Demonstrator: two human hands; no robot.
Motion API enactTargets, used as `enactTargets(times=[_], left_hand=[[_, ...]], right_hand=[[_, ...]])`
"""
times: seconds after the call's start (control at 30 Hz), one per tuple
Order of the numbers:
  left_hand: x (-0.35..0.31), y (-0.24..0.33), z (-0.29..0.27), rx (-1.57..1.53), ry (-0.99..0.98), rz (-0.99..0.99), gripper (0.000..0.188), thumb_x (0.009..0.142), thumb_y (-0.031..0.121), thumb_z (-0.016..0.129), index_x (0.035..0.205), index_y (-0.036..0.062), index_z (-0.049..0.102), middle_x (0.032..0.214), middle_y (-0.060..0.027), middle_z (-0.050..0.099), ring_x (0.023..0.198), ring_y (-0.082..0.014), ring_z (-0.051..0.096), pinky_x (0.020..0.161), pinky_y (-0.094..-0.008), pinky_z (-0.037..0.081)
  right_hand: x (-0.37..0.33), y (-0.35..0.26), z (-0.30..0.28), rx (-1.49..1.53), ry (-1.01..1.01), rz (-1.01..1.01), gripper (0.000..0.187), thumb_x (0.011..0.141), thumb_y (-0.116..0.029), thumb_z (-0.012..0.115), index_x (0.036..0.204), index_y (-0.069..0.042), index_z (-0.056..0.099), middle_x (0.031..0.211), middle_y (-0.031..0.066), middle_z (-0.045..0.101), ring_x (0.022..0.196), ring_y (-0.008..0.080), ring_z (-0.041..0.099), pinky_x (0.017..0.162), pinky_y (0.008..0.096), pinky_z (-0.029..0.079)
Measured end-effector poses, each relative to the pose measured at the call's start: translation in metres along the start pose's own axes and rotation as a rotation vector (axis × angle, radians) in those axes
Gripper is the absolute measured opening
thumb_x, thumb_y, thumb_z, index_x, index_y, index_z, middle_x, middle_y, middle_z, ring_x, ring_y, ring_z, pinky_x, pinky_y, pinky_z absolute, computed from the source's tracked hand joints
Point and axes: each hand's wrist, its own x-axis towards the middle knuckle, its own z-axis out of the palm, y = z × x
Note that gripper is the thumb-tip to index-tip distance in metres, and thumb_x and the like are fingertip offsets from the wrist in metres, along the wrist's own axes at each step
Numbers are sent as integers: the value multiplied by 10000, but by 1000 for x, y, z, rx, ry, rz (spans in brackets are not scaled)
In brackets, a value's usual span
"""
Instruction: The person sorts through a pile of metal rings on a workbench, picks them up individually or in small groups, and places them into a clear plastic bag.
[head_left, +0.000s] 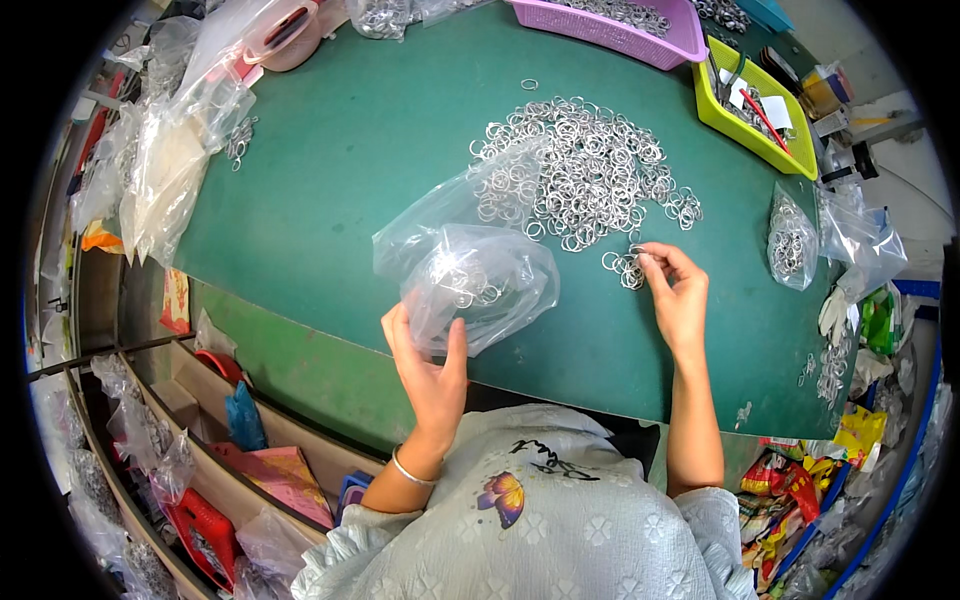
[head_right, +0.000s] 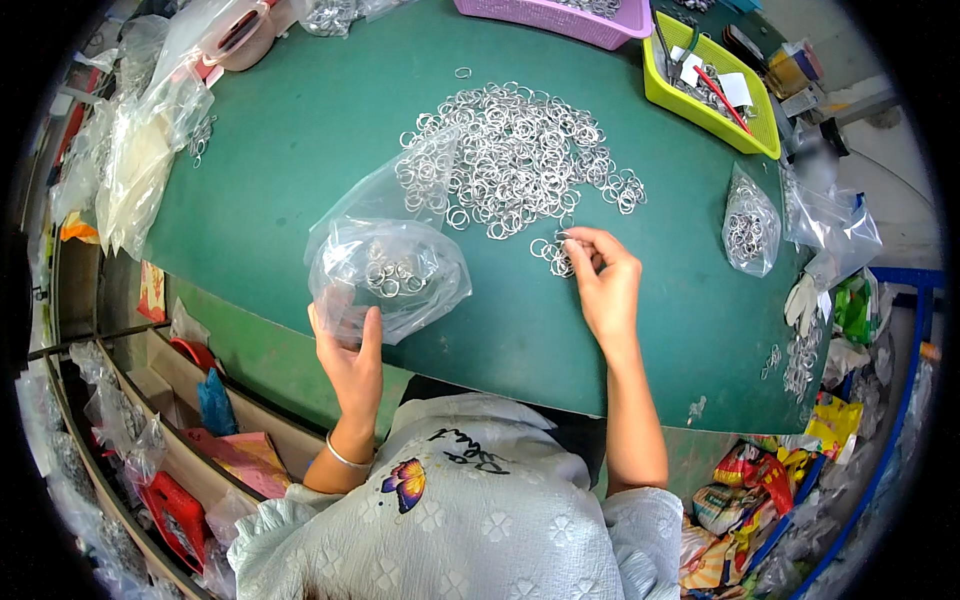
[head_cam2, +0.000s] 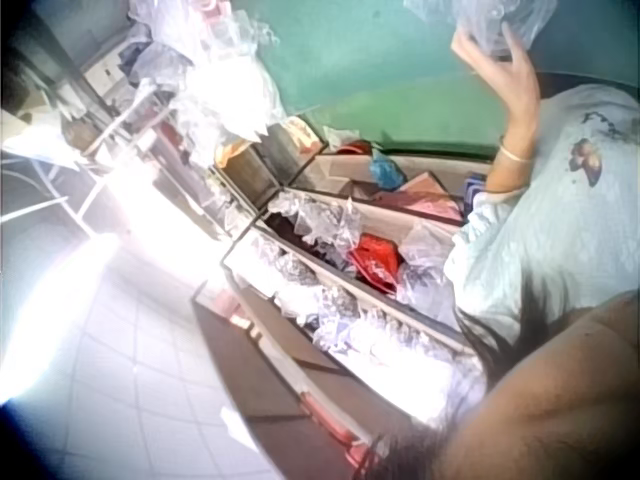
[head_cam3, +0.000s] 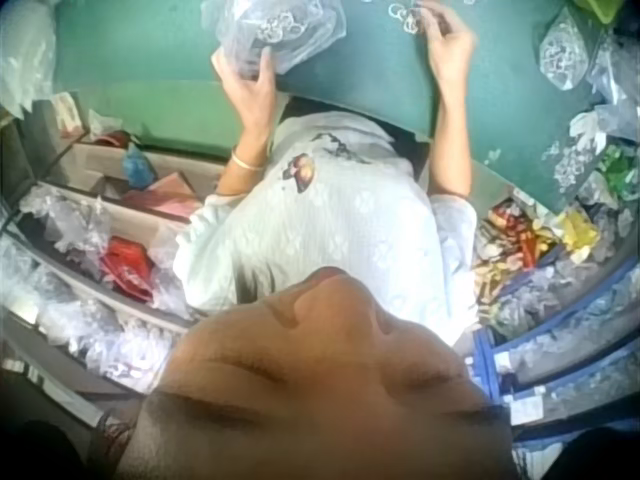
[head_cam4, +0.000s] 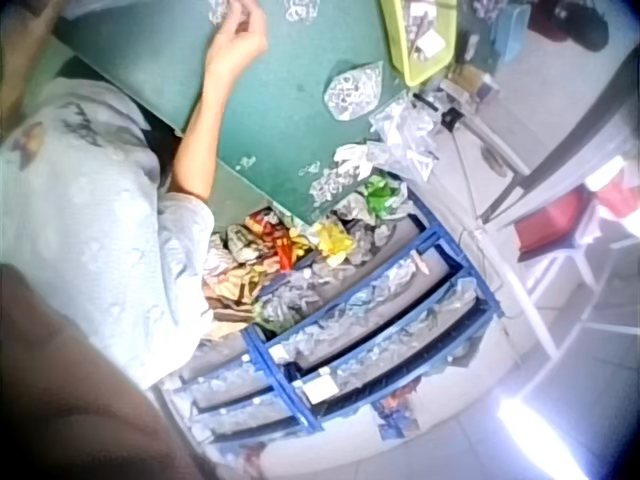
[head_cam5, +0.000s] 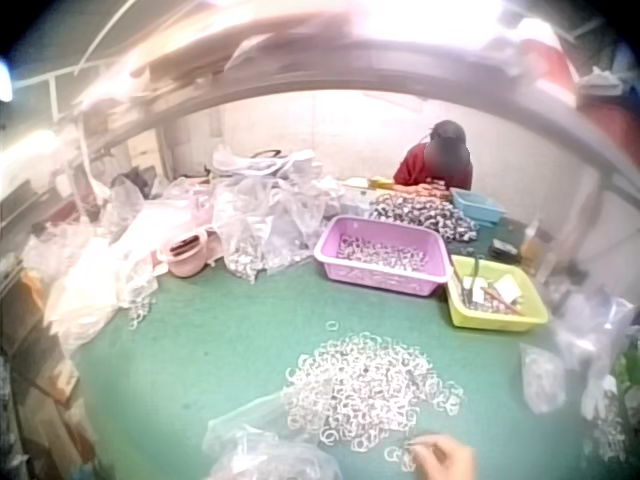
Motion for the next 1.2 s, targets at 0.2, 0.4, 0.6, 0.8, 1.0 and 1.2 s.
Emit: enactTargets(times=[0.2,0.4,0.6,0.8,1.0,1.2], left_hand=[[2,1,-1,8,4,-5,497,814,-1,659,1268,-31,458,1177,-138,438,1099,-247,475,948,-336,394],[2,4,1,-11,-13,-13,500,818,6,661,1272,-29,456,1191,-140,441,1107,-244,472,963,-338,385],[3,6,5,2,35,73,414,871,7,627,1248,-54,469,1113,-75,468,1042,-161,517,891,-277,422],[-1,2,-2,-17,13,-16,506,825,14,660,1283,-27,449,1191,-132,433,1106,-239,472,958,-335,390],[1,3,1,-17,-8,-4,498,821,7,655,1277,-27,458,1188,-132,435,1111,-242,465,961,-337,386],[-1,-1,-1,-42,1,-10,497,820,4,654,1276,-26,457,1187,-134,435,1110,-243,466,958,-339,388]], right_hand=[[-7,-6,-11,701,-259,416,142,896,-79,627,1000,12,660,815,62,684,647,72,583,570,207,450],[-57,-77,43,472,-494,193,184,890,-17,609,1065,38,628,877,90,688,673,118,634,617,245,516],[-67,-94,82,101,-241,-336,185,869,18,578,1039,37,647,939,148,659,776,213,679,688,288,534],[1,-31,6,-214,161,-51,132,825,-67,669,916,27,652,824,95,644,656,150,563,579,293,452],[26,22,7,-565,194,-351,102,785,-43,704,847,10,643,786,80,584,646,163,510,596,302,437],[8,0,9,-75,8,-10,122,768,7,682,885,4,650,637,22,568,529,81,425,484,267,372]])
